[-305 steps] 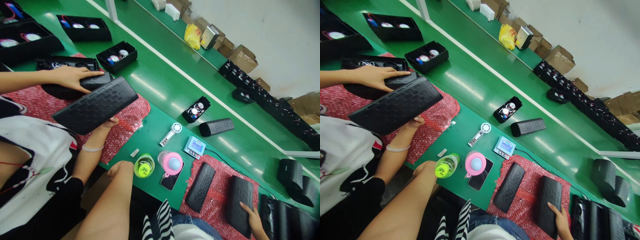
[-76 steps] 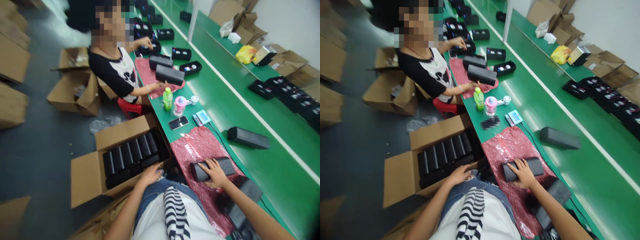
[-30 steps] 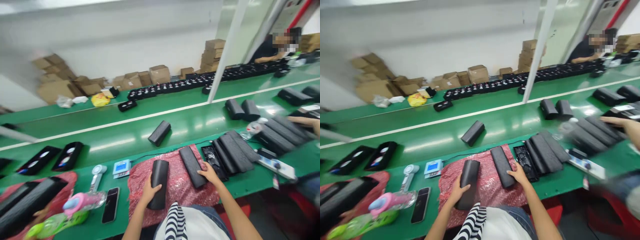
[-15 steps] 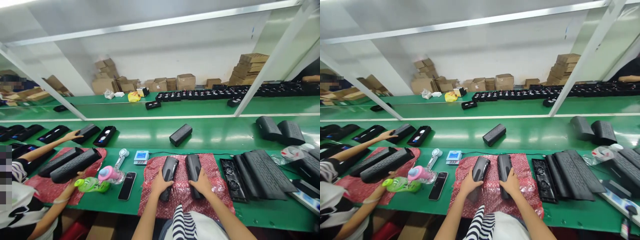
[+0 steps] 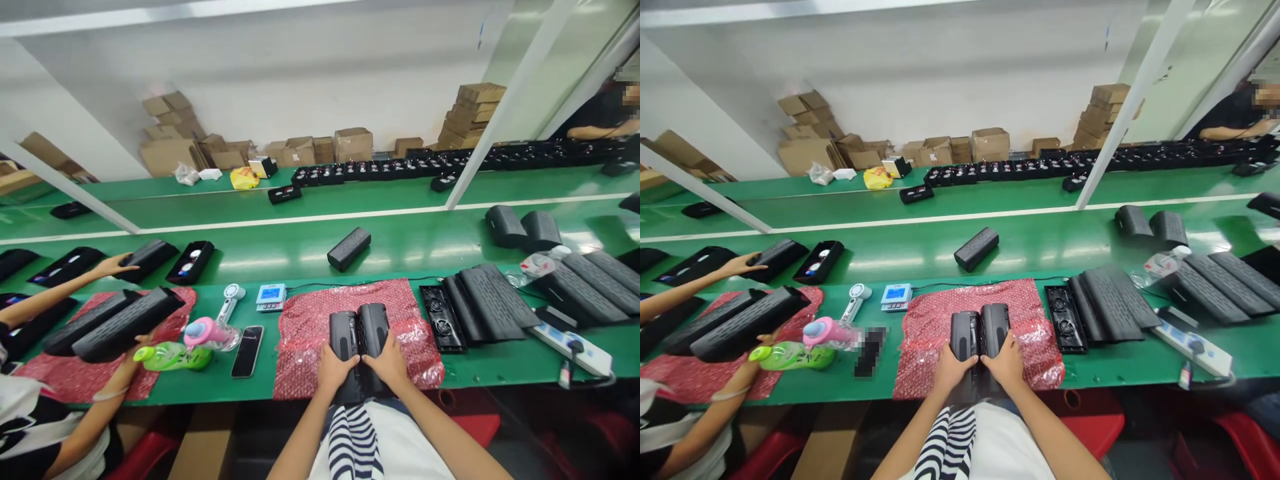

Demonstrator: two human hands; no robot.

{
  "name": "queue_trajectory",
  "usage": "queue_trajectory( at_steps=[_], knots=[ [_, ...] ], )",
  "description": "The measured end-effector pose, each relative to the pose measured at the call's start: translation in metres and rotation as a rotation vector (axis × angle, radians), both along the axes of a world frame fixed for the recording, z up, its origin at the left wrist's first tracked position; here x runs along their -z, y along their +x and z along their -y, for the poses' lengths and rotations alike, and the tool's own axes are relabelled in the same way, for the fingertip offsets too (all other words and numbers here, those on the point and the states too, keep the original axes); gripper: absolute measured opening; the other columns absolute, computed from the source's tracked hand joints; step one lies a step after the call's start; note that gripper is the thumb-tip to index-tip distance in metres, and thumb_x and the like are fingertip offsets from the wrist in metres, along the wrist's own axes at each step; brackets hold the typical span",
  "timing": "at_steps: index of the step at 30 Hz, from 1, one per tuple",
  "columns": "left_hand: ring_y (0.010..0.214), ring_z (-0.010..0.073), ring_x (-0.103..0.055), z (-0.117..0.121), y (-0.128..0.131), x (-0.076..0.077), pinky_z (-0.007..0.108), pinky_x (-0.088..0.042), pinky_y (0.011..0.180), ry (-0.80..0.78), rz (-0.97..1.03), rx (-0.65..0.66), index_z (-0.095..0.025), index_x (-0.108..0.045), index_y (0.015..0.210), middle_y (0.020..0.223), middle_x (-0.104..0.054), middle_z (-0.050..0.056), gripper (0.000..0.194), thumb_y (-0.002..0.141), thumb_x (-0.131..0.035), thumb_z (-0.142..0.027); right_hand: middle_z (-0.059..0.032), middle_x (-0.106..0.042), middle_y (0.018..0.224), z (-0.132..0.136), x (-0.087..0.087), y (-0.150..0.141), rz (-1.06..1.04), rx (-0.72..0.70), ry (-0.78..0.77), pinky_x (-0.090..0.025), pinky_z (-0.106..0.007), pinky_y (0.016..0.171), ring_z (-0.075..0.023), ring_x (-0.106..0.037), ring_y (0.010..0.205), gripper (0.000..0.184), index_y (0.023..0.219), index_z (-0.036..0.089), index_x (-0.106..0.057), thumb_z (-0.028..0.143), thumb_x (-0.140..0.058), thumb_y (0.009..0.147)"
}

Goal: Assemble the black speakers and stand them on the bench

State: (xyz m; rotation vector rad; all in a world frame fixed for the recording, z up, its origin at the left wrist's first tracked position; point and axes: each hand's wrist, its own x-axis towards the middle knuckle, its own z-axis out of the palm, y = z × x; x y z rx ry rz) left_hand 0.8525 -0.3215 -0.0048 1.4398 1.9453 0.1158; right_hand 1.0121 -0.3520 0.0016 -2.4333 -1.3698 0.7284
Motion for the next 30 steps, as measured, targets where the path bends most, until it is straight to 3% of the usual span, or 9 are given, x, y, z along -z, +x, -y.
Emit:
queue_trajectory(
  at_steps=[4,7,11,13,15,19,23,30],
  knots=[
    [0.118,0.0334,-0.048,0.005,0.001,0.002,0.039,-0.04,0.093,0.009,0.013,0.005,-0.011,-0.03,0.127,0.128,-0.047,0.022,0.091,0.06,-0.064,-0.062,-0.0253,-0.044,0.122,0.015,0.003,-0.004,-0.026,-0.011,-0.016,-0.04,-0.044,0.093,-0.0387,-0.047,0.114,0.104,0.139,0.006,-0.018,0.041,-0.075,0.06],
    [0.124,0.0327,-0.043,0.005,-0.004,0.012,0.04,-0.037,0.098,0.013,0.126,0.008,-0.01,-0.028,0.129,0.131,-0.043,0.022,0.09,0.062,-0.066,-0.057,-0.0208,-0.042,0.129,0.02,0.012,0.009,-0.227,0.022,0.066,-0.037,-0.045,0.098,-0.0361,-0.041,0.122,0.101,0.139,0.012,-0.021,0.034,-0.075,0.057],
    [0.12,0.0227,-0.047,0.005,-0.016,0.021,0.034,-0.039,0.1,-0.01,0.518,-0.111,-0.016,-0.029,0.128,0.132,-0.046,0.016,0.071,0.067,-0.064,-0.028,-0.0134,-0.057,0.117,0.017,0.025,0.04,-0.723,0.115,0.152,-0.042,-0.04,0.096,-0.028,-0.054,0.109,0.058,0.117,0.013,-0.049,0.026,-0.064,0.062],
    [0.111,0.0193,-0.054,0.005,-0.021,0.02,0.031,-0.044,0.093,-0.052,0.71,-0.18,-0.019,-0.029,0.13,0.129,-0.05,0.013,0.069,0.068,-0.06,-0.019,-0.012,-0.063,0.108,0.013,0.028,0.051,-0.843,0.116,0.135,-0.048,-0.036,0.089,-0.0252,-0.06,0.098,0.042,0.104,0.013,-0.056,0.024,-0.061,0.064],
    [0.103,0.0179,-0.059,0.006,-0.023,0.014,0.029,-0.048,0.088,-0.09,0.782,-0.225,-0.02,-0.029,0.132,0.125,-0.053,0.012,0.07,0.068,-0.058,-0.016,-0.0099,-0.066,0.102,0.009,0.03,0.057,-0.885,0.107,0.119,-0.051,-0.034,0.084,-0.0238,-0.063,0.092,0.038,0.099,0.014,-0.058,0.021,-0.061,0.062],
    [0.096,0.0168,-0.061,0.005,-0.02,0.004,0.028,-0.05,0.084,-0.102,0.774,-0.271,-0.018,-0.031,0.133,0.12,-0.056,0.012,0.071,0.067,-0.058,-0.013,-0.005,-0.069,0.09,0.001,0.032,0.059,-0.927,0.099,0.081,-0.053,-0.032,0.071,-0.0227,-0.064,0.08,0.039,0.095,0.015,-0.06,0.016,-0.062,0.056],
    [0.091,0.0175,-0.063,0.002,-0.018,0.006,0.029,-0.052,0.079,-0.104,0.746,-0.274,-0.016,-0.032,0.132,0.113,-0.061,0.012,0.071,0.067,-0.06,-0.011,-0.0037,-0.069,0.08,-0.005,0.037,0.06,-0.945,0.087,0.037,-0.052,-0.029,0.061,-0.0215,-0.063,0.07,0.036,0.089,0.015,-0.061,0.014,-0.062,0.053],
    [0.094,0.0156,-0.063,-0.007,-0.024,0.008,0.024,-0.05,0.081,-0.119,0.529,-0.119,-0.014,-0.037,0.128,0.113,-0.063,0.01,0.067,0.066,-0.063,-0.015,-0.0025,-0.067,0.075,-0.009,0.043,0.061,-0.939,0.123,0.025,-0.05,-0.027,0.057,-0.0209,-0.063,0.068,0.036,0.085,0.016,-0.059,0.012,-0.063,0.05]
  ],
)
